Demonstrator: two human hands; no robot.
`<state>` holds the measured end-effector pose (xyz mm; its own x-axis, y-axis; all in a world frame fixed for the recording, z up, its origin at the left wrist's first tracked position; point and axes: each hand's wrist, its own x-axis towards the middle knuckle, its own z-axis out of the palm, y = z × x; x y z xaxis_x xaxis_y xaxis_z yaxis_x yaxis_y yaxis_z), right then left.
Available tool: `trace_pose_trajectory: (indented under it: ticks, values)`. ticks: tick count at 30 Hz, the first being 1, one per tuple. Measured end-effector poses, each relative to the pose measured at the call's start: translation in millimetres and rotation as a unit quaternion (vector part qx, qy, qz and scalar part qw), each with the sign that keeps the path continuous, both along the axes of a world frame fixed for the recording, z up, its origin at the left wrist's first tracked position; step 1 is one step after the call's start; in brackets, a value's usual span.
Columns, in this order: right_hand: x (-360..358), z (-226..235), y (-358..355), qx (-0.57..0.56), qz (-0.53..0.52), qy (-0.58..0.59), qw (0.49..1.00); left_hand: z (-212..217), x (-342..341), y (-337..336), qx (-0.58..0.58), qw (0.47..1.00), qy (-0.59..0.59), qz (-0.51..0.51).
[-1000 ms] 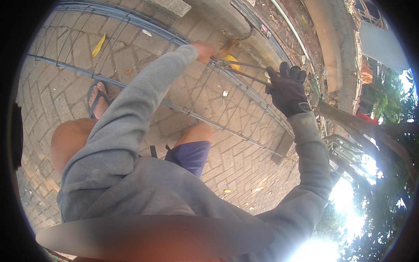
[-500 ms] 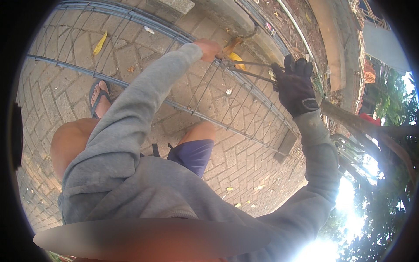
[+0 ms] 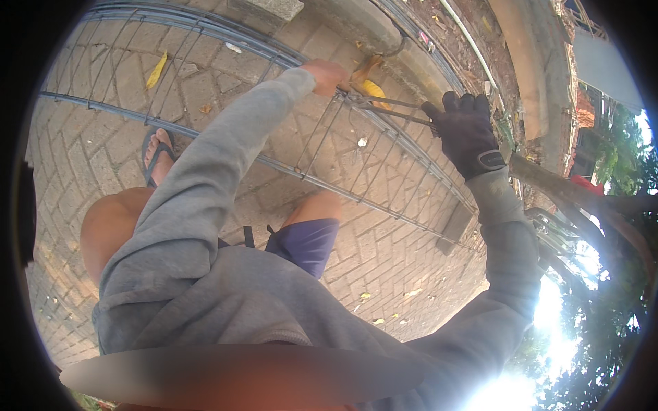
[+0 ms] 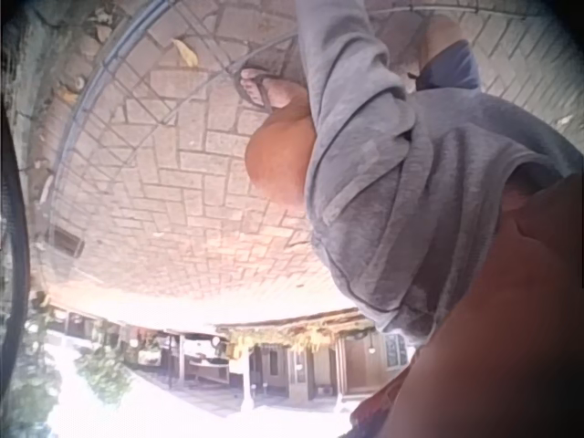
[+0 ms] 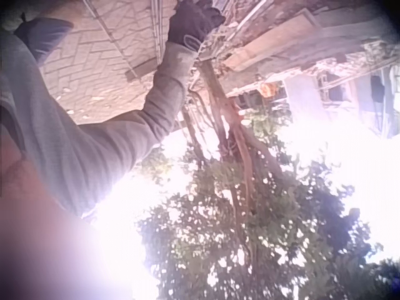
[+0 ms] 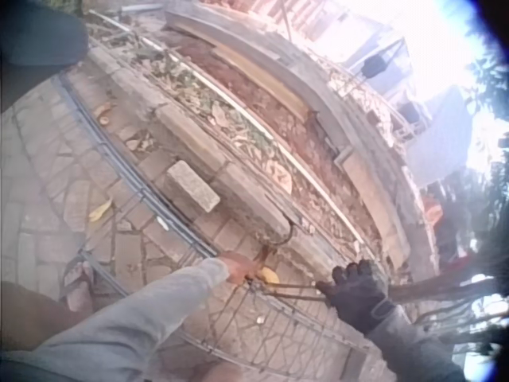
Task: The person uses pliers to twist wire ties and secure a wire mesh panel to a metal frame on a paved outdoor area. The person repeatedly positions the mesh, loops wire ties through the frame, and twists them to fasten the mesh in place.
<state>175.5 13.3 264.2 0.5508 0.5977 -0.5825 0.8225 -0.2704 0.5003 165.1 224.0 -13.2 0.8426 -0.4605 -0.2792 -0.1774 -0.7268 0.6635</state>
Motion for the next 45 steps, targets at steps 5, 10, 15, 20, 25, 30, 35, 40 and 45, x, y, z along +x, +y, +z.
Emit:
trace_pose_trajectory:
  ticks: [5, 10, 15, 20, 25, 30, 35, 40, 45]
  values:
    - [20, -10, -34, 0.102, 0.061, 0.022, 0.993, 8, -1, 2, 0.033, 0.999, 0.016, 0.0]
    - [57, -37, -75, 0.085, -0.019, 0.096, 0.992, 14, -6, 4, -0.015, 1.0, 0.004, 0.008]
    - [78, -39, -67, 0.028, -0.113, 0.129, 0.985, 13, -6, 1, 0.023, 1.0, 0.02, -0.001]
    - [29, -10, -38, 0.021, -0.27, 0.194, 0.943, 7, -4, 0, 0.015, 0.999, 0.028, -0.005]
    - [-22, -4, -17, -0.028, -0.67, 0.307, 0.675, 8, 0, -1, -0.002, 0.999, 0.033, -0.018]
    - [-34, 4, -6, -0.026, -0.382, 0.163, 0.909, 11, -3, 1, 0.003, 0.999, 0.049, -0.01]
    - [-45, 3, -22, 0.055, -0.201, 0.049, 0.977, 17, -6, 5, -0.023, 1.0, 0.003, 0.016]
    - [-28, -10, -41, 0.037, -0.361, 0.131, 0.922, 26, -6, 9, -0.004, 0.999, 0.0, -0.042]
    - [-21, -20, -61, 0.056, -0.351, 0.127, 0.926, 20, -6, 7, 0.004, 1.0, 0.011, -0.024]
